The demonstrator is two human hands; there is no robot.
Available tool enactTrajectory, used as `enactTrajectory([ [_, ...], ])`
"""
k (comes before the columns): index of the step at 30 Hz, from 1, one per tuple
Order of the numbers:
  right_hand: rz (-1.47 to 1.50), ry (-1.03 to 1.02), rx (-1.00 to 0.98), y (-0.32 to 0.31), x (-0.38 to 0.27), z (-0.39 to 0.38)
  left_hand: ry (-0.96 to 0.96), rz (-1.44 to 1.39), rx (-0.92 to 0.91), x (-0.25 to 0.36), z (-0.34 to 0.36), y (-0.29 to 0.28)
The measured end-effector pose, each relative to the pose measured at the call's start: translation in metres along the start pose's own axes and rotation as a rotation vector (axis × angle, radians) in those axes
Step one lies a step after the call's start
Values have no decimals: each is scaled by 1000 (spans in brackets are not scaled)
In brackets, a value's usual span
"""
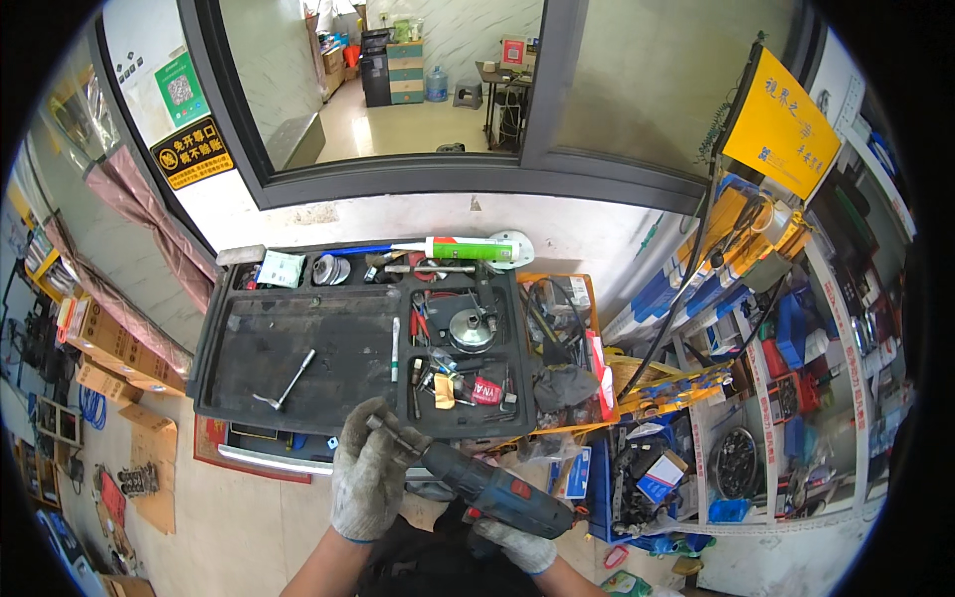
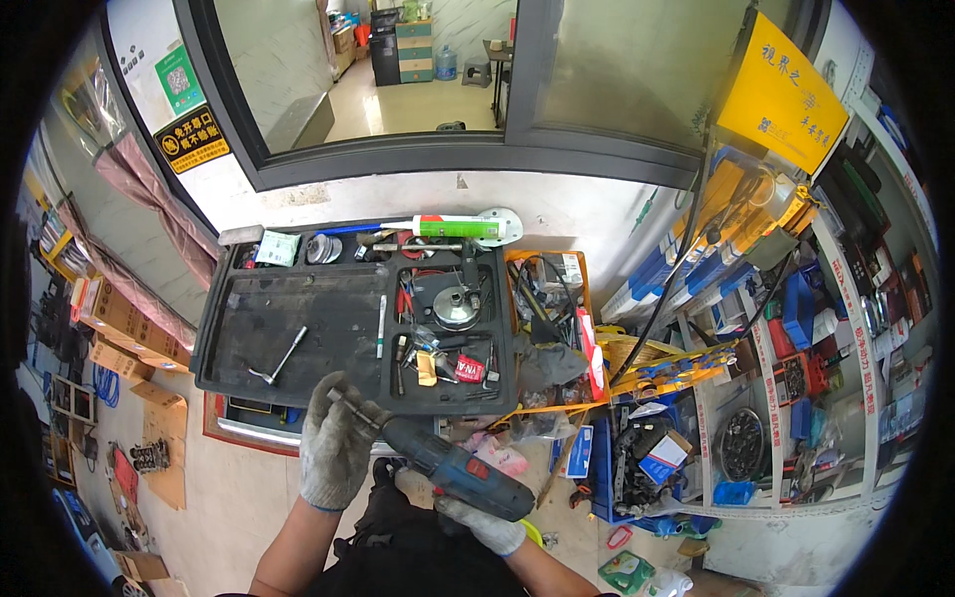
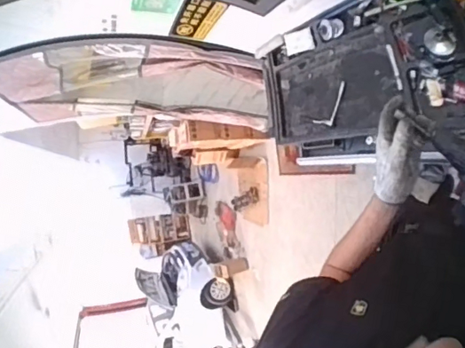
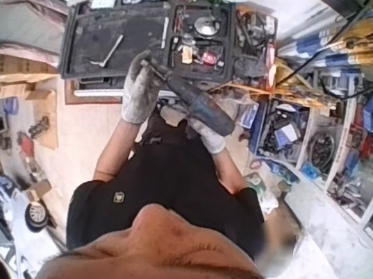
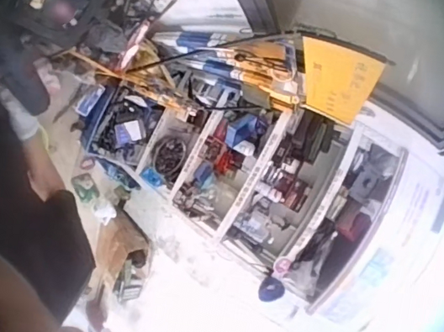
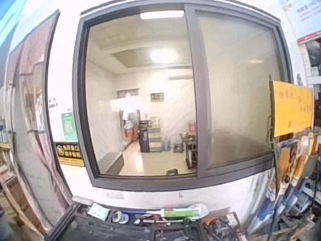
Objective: The person picks up a cylinder head, places it on cardboard, retrieves a cordless impact wrench, and uses it to remove bolts from the cylinder head. The person then wipes the cylinder head with a cloth.
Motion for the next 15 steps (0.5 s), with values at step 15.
enactTrajectory([
  [15,-401,-213,91,28,-9,15,-80,-280,101,-22,9,-39],
])
Point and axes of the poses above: each hand's wrist, its own z-axis towards the middle knuckle, its own y-axis out of the palm, x = y × z, the point moved 1 cm from there along z, towards the middle knuckle, and after that the axes turned 6 degrees about -x, right-handed, at the moved point
